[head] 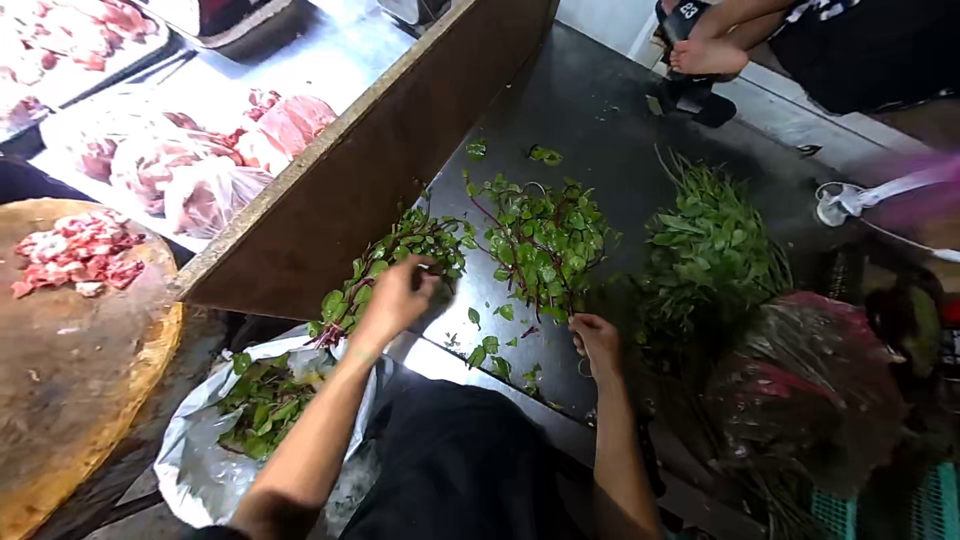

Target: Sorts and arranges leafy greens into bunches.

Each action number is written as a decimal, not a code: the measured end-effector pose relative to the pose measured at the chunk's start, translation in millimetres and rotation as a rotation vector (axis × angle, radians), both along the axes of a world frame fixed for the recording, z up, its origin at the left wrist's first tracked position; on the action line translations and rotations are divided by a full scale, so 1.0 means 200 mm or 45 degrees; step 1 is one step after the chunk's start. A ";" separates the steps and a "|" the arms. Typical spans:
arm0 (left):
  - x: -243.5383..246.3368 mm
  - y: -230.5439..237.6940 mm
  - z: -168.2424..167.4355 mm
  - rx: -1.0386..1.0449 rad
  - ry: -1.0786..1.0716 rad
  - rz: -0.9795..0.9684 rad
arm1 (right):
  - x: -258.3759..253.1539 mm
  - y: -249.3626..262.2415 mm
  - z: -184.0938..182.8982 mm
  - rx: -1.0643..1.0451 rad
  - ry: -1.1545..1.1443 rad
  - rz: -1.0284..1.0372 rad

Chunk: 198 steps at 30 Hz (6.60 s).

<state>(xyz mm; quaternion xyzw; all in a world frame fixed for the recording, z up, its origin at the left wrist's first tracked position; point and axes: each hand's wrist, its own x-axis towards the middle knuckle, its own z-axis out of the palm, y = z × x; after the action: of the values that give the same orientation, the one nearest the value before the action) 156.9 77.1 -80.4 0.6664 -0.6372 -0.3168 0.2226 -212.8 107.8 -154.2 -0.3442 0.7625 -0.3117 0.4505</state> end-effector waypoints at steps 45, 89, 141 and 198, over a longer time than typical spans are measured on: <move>-0.64 -0.17 -0.50 0.956 1.771 0.083 | 0.20 0.07 0.38 -0.791 -0.968 -0.202; -0.39 -0.25 -0.28 0.900 1.965 -0.108 | 0.04 -0.21 0.32 -0.445 -0.472 -0.096; -0.51 -0.17 -0.43 1.096 1.529 0.022 | 0.24 -0.06 0.12 -0.205 0.123 0.217; -0.43 -0.07 -0.44 0.877 1.612 0.071 | 0.59 0.02 0.11 0.094 -0.063 0.953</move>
<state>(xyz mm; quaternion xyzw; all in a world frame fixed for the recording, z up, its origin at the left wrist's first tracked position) 70.2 63.5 -168.8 0.4033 -0.2328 -0.8193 0.3344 -93.8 111.6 -131.9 -0.5750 0.5835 -0.1061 0.5636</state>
